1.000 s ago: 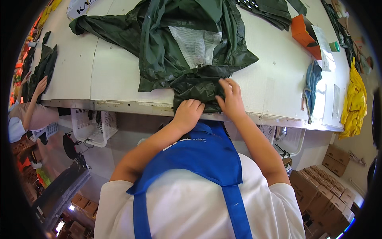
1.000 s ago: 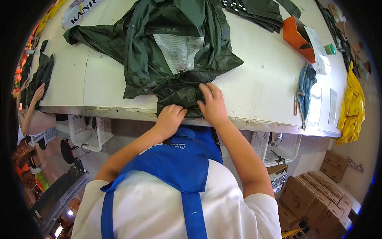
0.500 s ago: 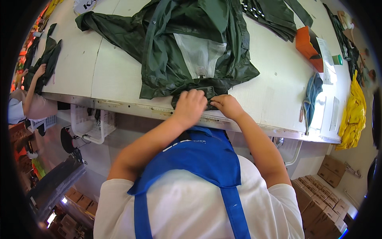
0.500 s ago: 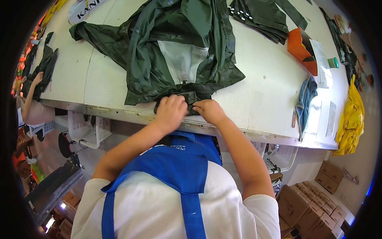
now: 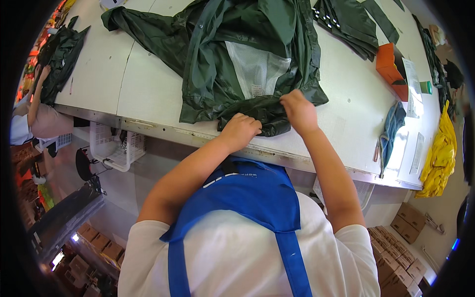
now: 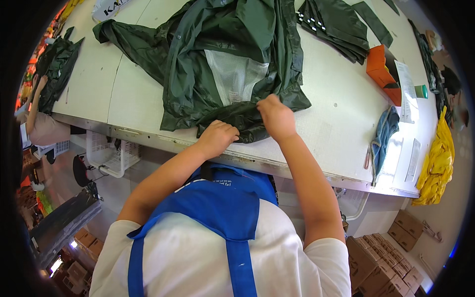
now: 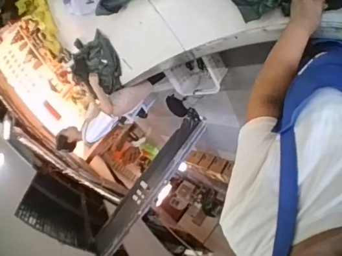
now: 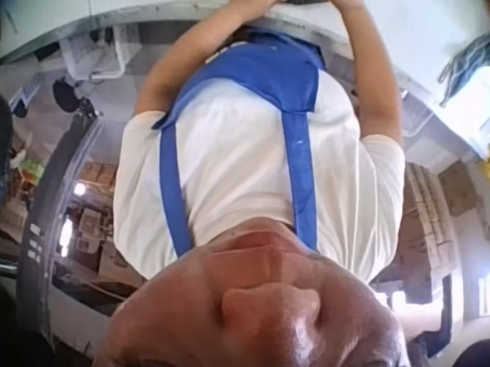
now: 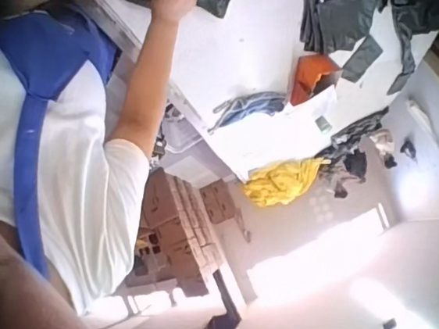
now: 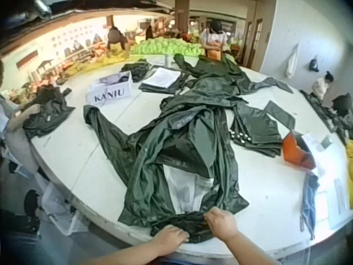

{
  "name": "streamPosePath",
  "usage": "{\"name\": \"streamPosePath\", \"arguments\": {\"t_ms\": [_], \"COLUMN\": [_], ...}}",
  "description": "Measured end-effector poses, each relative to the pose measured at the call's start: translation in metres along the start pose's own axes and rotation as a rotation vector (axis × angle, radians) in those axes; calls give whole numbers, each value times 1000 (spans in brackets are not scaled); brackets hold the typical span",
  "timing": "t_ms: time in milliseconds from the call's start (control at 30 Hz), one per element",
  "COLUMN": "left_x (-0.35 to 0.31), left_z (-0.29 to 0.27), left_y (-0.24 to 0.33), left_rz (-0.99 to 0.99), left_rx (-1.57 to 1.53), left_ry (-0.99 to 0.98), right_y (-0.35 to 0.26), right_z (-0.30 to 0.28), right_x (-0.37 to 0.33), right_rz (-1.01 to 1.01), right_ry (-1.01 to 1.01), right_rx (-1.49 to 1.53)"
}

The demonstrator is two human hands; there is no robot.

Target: The person trims excess threads and loose edges from a large green fabric item using small scissors. They repeatedly unfold, smooth, and reposition the fabric on a white table while cutting small sections. The person also places trimmed pieces into a white basket below the table.

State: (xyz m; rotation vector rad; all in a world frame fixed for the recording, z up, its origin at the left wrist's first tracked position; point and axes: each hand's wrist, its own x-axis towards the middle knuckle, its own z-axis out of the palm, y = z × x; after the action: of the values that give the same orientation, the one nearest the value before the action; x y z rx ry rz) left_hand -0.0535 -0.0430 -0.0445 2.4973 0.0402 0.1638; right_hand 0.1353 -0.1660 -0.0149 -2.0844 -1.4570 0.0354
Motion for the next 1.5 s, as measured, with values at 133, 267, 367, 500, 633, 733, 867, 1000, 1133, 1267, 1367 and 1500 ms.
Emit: {"name": "streamPosePath", "arguments": {"t_ms": [133, 267, 367, 500, 633, 733, 867, 1000, 1133, 1267, 1367, 1500], "left_x": [3, 15, 21, 17, 2, 6, 13, 25, 20, 5, 13, 28], "left_z": [4, -1, -11, -5, -28, -32, -24, -36, -32, -40, -61, -78], "left_y": [0, 1, 3, -9, -2, -9, -26, -14, -20, -16, -6, -6], "left_rz": [-71, -187, -321, -297, -122, -202, -187, -427, -318, -125, -170, -301], "left_rx": [-41, -88, -191, -177, -44, -14, 29, -50, 60, 207, 229, 212], "left_ry": [-50, -188, -226, -119, 36, -97, -90, -154, -86, 58, -124, -316], "right_y": [-38, -46, -28, -21, -11, -20, -21, -31, -16, -12, -20, -25], "right_z": [-11, 4, -6, 4, 22, 25, 25, 7, 12, 11, 2, -5], "right_x": [-4, -39, -43, -39, -42, -35, -32, -33, -32, -24, -15, -8], "right_rz": [784, 121, -144, -161, -46, 150, 74, -67, -117, -103, 67, 200], "right_ry": [88, -68, -289, -261, -242, -220, -208, -141, -218, -289, -368, -388], "right_rx": [639, 276, 12, 3, 31, 119, 35, -73, -164, -176, -101, -76]}}
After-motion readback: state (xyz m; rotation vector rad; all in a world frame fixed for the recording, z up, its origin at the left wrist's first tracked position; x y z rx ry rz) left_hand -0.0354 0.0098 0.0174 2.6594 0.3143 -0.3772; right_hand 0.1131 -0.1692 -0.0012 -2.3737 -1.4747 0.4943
